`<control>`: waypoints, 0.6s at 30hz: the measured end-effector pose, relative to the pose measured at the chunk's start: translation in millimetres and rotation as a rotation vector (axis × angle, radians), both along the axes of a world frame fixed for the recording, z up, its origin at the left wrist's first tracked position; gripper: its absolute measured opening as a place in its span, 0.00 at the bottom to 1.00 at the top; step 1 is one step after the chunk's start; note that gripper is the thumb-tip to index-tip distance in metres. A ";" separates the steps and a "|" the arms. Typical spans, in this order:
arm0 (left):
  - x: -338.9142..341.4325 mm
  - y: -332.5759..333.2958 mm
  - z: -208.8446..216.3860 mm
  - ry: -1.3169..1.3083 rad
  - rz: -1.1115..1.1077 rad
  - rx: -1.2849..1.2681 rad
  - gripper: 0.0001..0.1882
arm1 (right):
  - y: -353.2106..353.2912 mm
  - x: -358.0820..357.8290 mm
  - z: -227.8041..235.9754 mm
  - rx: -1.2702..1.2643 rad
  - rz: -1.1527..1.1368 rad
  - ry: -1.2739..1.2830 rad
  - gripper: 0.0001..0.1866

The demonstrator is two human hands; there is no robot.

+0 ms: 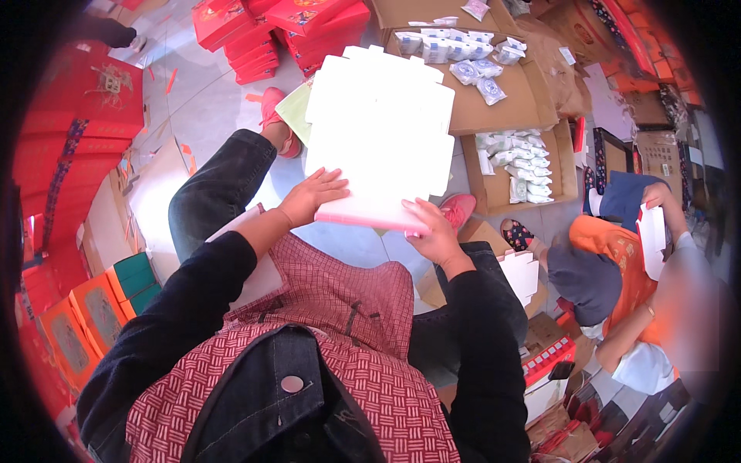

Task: The person folds red and white paper sheets into small boxes by hand, then places the finished boxes into a pile on the floor. The person repeats this process continuously.

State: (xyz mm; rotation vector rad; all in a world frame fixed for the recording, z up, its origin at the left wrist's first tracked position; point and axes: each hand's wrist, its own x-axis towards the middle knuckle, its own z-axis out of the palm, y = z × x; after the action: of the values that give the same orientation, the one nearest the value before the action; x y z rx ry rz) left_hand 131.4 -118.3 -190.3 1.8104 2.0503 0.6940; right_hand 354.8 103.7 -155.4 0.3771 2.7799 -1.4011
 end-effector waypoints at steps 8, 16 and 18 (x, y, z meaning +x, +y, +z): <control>-5.8 7.9 -12.3 0.164 -0.174 0.059 0.23 | 24.0 -8.8 -23.6 0.660 0.160 0.176 0.23; -10.7 -8.3 -8.8 -0.013 -0.244 0.091 0.24 | 19.0 -15.6 -33.9 0.548 0.172 0.206 0.16; -13.7 -7.0 -11.0 0.007 -0.228 0.161 0.23 | 16.5 -16.7 -39.4 0.510 0.147 0.184 0.15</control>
State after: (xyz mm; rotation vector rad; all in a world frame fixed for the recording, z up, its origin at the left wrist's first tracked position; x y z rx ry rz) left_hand 117.7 -125.3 -201.3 2.0960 1.7974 0.8057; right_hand 338.0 120.3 -194.9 0.0373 3.2138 -0.7172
